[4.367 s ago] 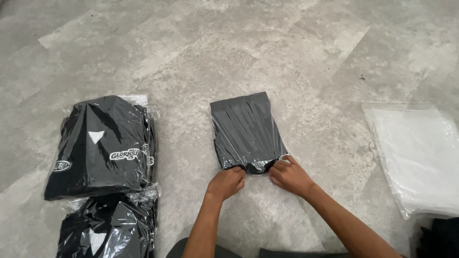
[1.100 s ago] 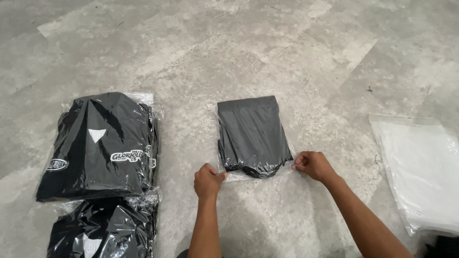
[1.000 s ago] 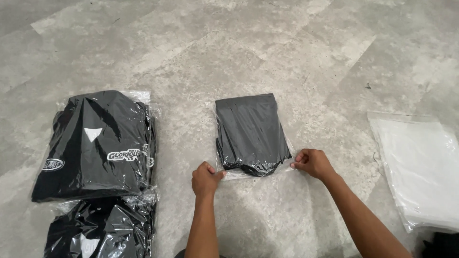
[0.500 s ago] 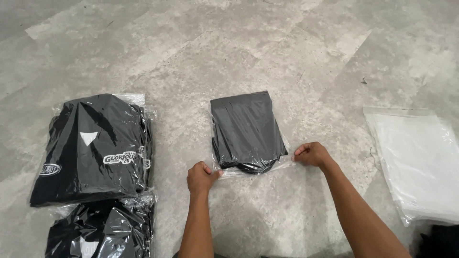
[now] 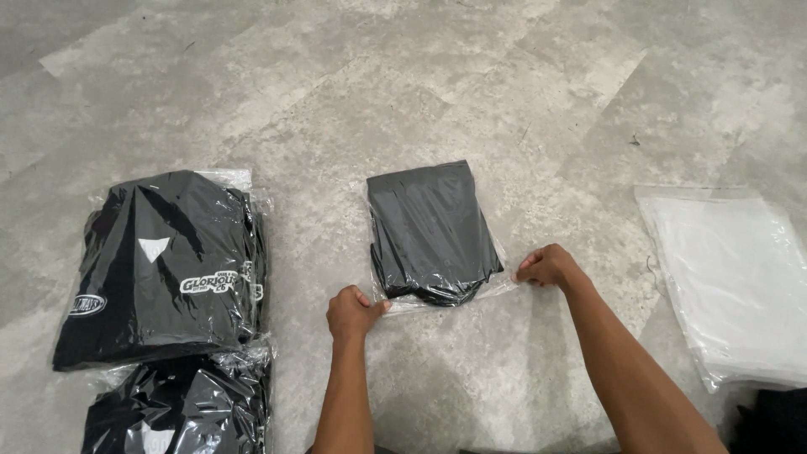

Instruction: The person sits on the floor and folds black polo shirts. They place each folded shirt into a clear plastic bag, smooth the plastic to remove air, and seal the bag. The packaged shirts are then stacked on the floor.

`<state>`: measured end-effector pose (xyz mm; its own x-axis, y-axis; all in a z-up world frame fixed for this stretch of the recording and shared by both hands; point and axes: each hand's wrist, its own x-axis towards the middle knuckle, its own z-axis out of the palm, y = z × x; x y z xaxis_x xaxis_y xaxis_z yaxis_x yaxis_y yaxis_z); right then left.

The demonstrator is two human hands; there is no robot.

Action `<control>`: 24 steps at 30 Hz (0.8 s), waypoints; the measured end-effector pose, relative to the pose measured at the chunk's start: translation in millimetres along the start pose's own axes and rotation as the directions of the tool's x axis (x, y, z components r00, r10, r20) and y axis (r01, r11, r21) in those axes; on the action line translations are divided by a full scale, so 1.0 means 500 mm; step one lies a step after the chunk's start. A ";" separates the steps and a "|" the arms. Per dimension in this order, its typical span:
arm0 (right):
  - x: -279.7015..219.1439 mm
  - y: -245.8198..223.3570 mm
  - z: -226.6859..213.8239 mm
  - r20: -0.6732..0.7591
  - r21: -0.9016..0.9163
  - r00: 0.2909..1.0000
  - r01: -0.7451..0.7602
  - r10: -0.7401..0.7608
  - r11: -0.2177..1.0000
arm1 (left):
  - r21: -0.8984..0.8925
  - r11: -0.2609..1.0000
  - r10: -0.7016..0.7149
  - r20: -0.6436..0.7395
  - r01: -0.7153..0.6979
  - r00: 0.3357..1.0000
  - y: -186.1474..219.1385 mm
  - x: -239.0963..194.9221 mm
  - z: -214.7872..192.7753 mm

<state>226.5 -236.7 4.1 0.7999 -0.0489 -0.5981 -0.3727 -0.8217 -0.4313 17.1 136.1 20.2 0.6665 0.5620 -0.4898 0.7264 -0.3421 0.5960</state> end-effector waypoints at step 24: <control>-0.143 -0.032 -0.032 0.041 0.300 0.991 0.106 -0.124 0.948 | -0.042 0.998 -0.031 0.245 0.042 0.969 -0.040 0.058 -0.010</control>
<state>182.6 -229.1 64.7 0.8200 0.0766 -0.5673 -0.4097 -0.6135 -0.6751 21.0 163.1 -2.9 0.6647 0.3702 -0.6489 0.7462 -0.2864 0.6010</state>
